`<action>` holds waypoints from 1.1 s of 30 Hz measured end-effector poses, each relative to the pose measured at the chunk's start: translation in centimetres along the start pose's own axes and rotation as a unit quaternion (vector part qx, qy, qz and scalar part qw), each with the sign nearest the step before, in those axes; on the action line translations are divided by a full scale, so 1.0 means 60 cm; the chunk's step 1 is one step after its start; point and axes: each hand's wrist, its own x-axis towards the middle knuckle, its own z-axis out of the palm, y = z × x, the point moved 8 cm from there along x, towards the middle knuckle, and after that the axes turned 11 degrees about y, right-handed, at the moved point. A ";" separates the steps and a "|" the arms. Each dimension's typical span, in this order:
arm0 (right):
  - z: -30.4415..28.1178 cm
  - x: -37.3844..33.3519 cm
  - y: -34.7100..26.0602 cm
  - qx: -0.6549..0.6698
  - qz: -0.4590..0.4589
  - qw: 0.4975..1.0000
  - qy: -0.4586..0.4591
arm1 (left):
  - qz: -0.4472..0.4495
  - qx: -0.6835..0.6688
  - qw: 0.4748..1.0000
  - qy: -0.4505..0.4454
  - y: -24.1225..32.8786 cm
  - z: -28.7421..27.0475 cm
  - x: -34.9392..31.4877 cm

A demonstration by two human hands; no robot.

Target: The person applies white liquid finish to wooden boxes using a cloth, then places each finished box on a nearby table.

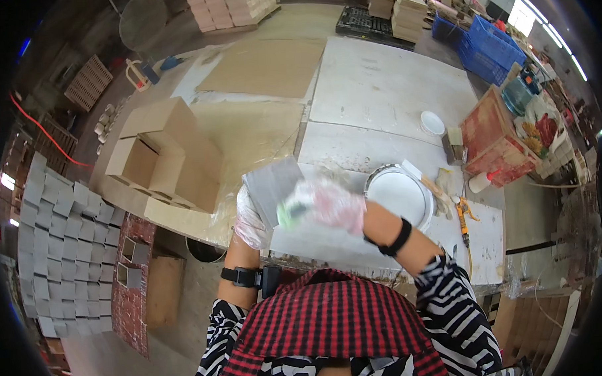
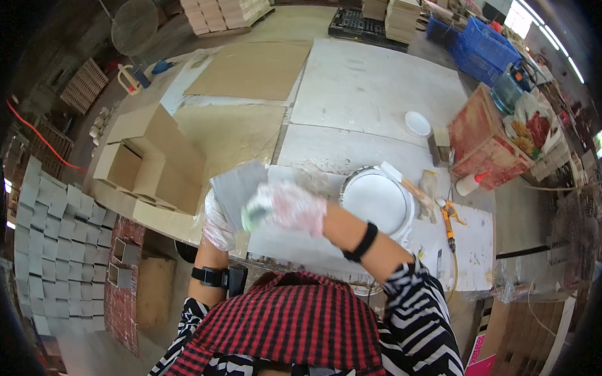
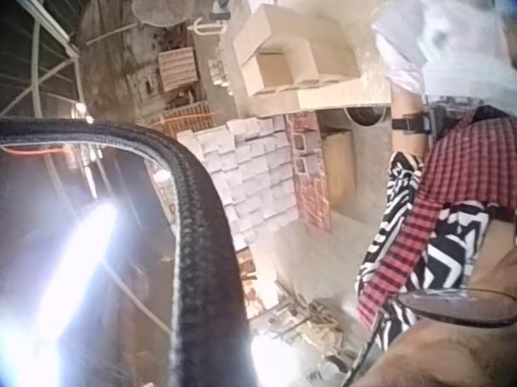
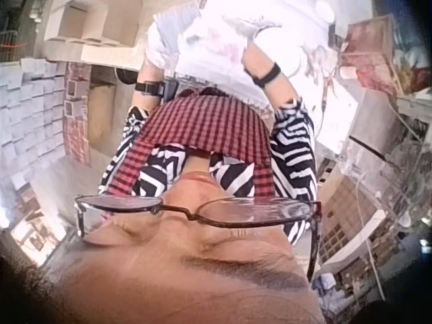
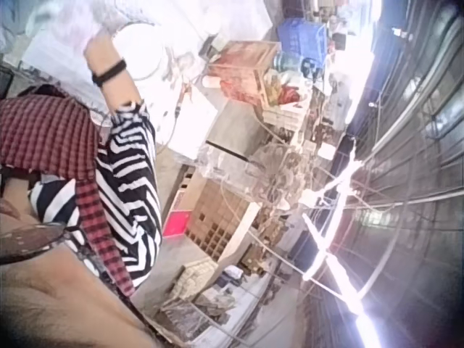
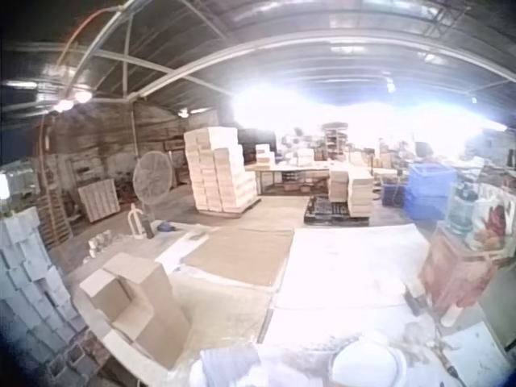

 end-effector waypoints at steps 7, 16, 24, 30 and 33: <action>-0.009 -0.126 0.041 0.349 0.373 0.840 0.181 | 0.229 0.121 0.966 -0.004 0.103 -0.053 0.002; 0.034 -0.223 0.098 0.402 0.417 0.750 0.319 | 0.248 0.087 0.958 0.116 0.076 -0.091 0.000; 0.028 -0.238 0.099 0.449 0.397 0.717 0.356 | 0.154 0.084 0.980 0.092 0.065 -0.045 -0.002; 0.023 -0.228 0.096 0.438 0.399 0.732 0.336 | 0.137 0.042 0.989 0.031 0.050 -0.072 0.002; 0.036 -0.235 0.101 0.404 0.408 0.747 0.334 | 0.122 0.013 0.985 0.120 0.026 -0.064 -0.031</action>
